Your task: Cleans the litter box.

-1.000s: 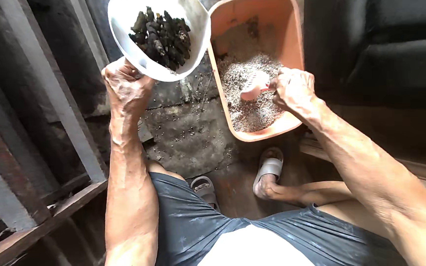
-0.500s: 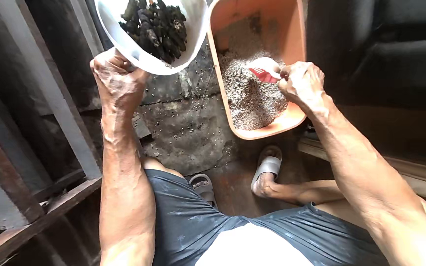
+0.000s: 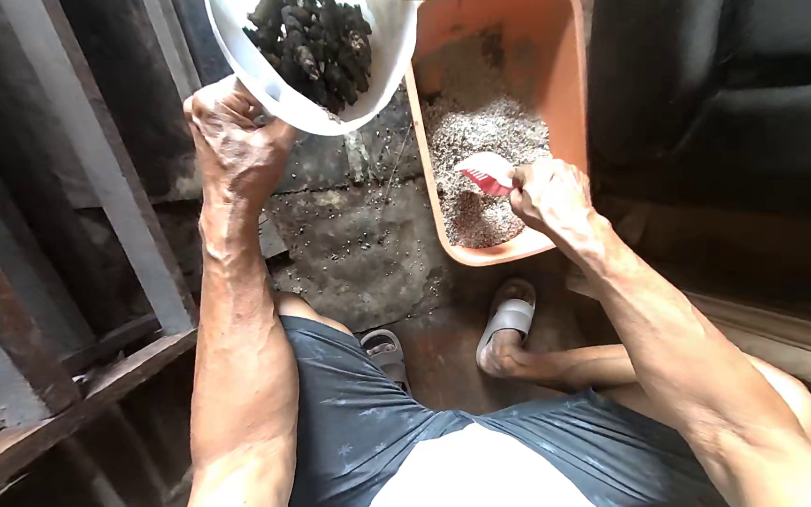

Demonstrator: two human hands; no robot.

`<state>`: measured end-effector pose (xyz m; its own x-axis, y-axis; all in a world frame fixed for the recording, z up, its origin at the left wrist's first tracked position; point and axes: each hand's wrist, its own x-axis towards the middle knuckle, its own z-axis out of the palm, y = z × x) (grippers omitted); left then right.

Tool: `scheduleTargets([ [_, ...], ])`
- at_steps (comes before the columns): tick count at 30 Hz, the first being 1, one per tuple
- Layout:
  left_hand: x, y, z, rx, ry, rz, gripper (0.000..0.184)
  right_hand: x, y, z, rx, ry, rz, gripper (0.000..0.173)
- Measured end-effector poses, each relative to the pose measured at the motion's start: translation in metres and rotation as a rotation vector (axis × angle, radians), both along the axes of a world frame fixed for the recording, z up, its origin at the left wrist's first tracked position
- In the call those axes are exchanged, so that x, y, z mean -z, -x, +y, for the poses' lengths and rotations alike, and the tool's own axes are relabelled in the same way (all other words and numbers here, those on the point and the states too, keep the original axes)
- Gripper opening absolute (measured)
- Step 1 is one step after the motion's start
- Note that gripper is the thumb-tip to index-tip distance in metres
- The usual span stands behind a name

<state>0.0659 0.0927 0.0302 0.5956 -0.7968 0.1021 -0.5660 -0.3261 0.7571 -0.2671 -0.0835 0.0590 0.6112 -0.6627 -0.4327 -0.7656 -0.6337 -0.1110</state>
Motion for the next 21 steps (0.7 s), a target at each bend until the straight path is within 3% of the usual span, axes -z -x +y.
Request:
scheduleTargets([
  [2, 0.0, 0.0, 0.0, -0.001, 0.013, 0.005, 0.022, 0.006, -0.015, -0.016, 0.055, 0.009, 0.067, 0.027],
  [4, 0.0, 0.001, 0.001, 0.002, 0.015, 0.0, 0.022, -0.016, -0.037, -0.021, 0.1, -0.161, 0.26, 0.036],
  [7, 0.0, 0.0, 0.002, 0.012, -0.002, -0.015, 0.023, 0.036, -0.046, -0.028, 0.039, 0.038, 0.053, 0.029],
  [9, -0.001, 0.001, 0.002, 0.007, -0.011, -0.021, 0.023, 0.044, -0.05, -0.019, 0.007, 0.066, 0.021, 0.028],
  [10, -0.002, 0.002, 0.002, 0.006, -0.012, -0.027, 0.022, 0.036, -0.048, -0.008, -0.013, 0.083, 0.001, 0.028],
  [13, -0.003, 0.002, 0.002, 0.017, 0.004, -0.023, 0.022, -0.058, -0.045, 0.032, -0.044, -0.104, 0.138, 0.028],
  [15, -0.004, 0.004, 0.002, 0.02, 0.008, -0.009, 0.02, -0.059, -0.03, 0.039, -0.099, -0.048, 0.012, 0.019],
  [17, -0.006, 0.004, 0.002, 0.017, 0.005, 0.008, 0.018, -0.066, -0.027, 0.035, -0.11, -0.049, -0.004, 0.02],
  [21, -0.004, 0.003, 0.001, 0.024, -0.01, -0.009, 0.022, -0.11, -0.042, 0.029, 0.082, -0.168, 0.079, 0.024],
])
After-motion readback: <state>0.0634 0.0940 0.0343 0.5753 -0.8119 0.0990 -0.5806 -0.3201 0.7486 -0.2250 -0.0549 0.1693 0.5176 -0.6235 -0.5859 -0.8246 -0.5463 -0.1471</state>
